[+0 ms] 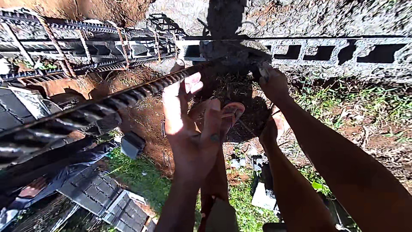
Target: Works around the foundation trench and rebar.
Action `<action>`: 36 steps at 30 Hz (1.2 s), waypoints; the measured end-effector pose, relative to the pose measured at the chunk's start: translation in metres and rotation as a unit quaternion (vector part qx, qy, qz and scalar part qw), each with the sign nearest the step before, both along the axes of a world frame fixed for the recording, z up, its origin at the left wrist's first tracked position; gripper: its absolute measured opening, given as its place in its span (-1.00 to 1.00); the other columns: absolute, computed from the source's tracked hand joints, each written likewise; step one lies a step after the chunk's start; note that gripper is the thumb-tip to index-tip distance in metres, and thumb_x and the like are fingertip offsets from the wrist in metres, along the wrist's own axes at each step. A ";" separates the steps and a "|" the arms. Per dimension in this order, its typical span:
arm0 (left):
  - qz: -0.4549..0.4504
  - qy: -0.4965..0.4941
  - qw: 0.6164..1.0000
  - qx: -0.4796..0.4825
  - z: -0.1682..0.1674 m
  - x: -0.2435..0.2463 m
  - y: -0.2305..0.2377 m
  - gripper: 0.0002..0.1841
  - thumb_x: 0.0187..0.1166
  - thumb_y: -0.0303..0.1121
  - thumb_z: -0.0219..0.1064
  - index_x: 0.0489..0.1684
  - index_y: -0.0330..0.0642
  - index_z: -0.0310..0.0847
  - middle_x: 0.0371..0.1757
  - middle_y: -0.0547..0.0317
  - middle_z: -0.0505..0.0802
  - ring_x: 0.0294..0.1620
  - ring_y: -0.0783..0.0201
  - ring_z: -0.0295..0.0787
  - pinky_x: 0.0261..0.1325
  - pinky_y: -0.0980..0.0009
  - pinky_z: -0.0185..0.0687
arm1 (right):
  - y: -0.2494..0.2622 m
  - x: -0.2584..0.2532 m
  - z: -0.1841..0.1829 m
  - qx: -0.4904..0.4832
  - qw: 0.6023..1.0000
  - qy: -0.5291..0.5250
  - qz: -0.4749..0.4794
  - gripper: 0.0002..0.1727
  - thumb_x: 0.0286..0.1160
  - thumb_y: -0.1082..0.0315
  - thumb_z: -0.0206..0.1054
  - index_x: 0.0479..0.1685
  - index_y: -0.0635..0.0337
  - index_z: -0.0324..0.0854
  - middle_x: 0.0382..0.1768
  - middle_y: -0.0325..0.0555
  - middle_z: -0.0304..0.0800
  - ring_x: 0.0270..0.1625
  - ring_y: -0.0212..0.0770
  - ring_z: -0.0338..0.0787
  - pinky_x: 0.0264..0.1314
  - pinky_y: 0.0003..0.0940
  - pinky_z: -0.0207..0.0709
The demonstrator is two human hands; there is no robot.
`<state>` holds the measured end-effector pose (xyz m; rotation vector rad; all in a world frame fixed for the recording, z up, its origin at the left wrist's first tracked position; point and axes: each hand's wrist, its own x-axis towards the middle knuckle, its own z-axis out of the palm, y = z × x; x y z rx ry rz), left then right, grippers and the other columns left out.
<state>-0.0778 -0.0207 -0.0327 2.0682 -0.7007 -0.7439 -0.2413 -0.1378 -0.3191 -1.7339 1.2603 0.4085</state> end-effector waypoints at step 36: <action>-0.269 -0.004 0.962 -0.043 -0.004 0.082 0.012 -0.39 0.67 -0.39 0.27 0.69 -0.45 0.23 0.57 -0.15 0.62 0.52 0.13 0.66 0.47 0.31 0.73 | 0.155 0.106 0.011 0.165 0.926 -0.047 -0.337 -0.41 0.70 0.23 0.25 0.70 0.15 0.33 0.28 0.32 0.70 0.13 0.26 0.82 0.16 0.25 0.69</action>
